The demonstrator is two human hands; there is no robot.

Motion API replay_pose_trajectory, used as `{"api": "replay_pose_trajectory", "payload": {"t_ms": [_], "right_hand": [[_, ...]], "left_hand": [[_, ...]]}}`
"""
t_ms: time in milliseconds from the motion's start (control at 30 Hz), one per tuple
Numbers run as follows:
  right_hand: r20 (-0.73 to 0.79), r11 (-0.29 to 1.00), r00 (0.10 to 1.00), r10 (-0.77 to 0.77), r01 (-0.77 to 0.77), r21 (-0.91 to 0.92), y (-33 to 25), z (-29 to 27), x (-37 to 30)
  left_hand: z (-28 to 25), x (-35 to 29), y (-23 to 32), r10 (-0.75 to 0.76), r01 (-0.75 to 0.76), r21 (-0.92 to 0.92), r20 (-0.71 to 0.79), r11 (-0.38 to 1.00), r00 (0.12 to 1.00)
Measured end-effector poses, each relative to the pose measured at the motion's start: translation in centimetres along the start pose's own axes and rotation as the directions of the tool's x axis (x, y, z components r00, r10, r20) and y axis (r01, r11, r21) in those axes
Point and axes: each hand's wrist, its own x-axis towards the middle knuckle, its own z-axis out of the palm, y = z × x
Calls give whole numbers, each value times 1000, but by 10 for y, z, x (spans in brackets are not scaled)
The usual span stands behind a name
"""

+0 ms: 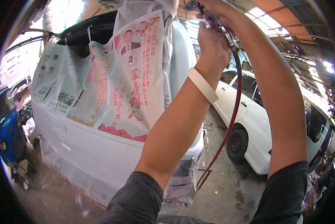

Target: The person uses a spray gun to apply white paint to various sections of a car body that have been partially masked with newspaper.

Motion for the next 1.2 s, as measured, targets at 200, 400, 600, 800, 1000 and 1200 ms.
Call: {"api": "replay_pose_trajectory", "payload": {"t_ms": [200, 400, 600, 800, 1000, 1200], "right_hand": [[2, 999, 999, -42, 42, -13, -3, 10, 8], [-120, 988, 992, -25, 7, -154, 7, -23, -15], [-181, 967, 981, 72, -113, -229, 3, -31, -54], [12, 959, 973, 232, -227, -170, -31, -3, -108], [21, 955, 966, 257, -250, -157, -47, -12, -159], [-179, 914, 920, 350, -377, -149, -38, -29, -189]], "left_hand": [[0, 7, 8, 16, -15, -31, 35, 999, 999], [-1, 1, -20, -76, 82, -90, 72, 993, 995], [6, -31, -33, -56, 63, -68, 95, 996, 994], [25, -86, -25, 49, -48, -78, 16, 996, 999], [37, -112, -46, -12, 9, -69, -45, 998, 999], [29, -133, -76, -136, 138, -29, 70, 990, 988]]}}
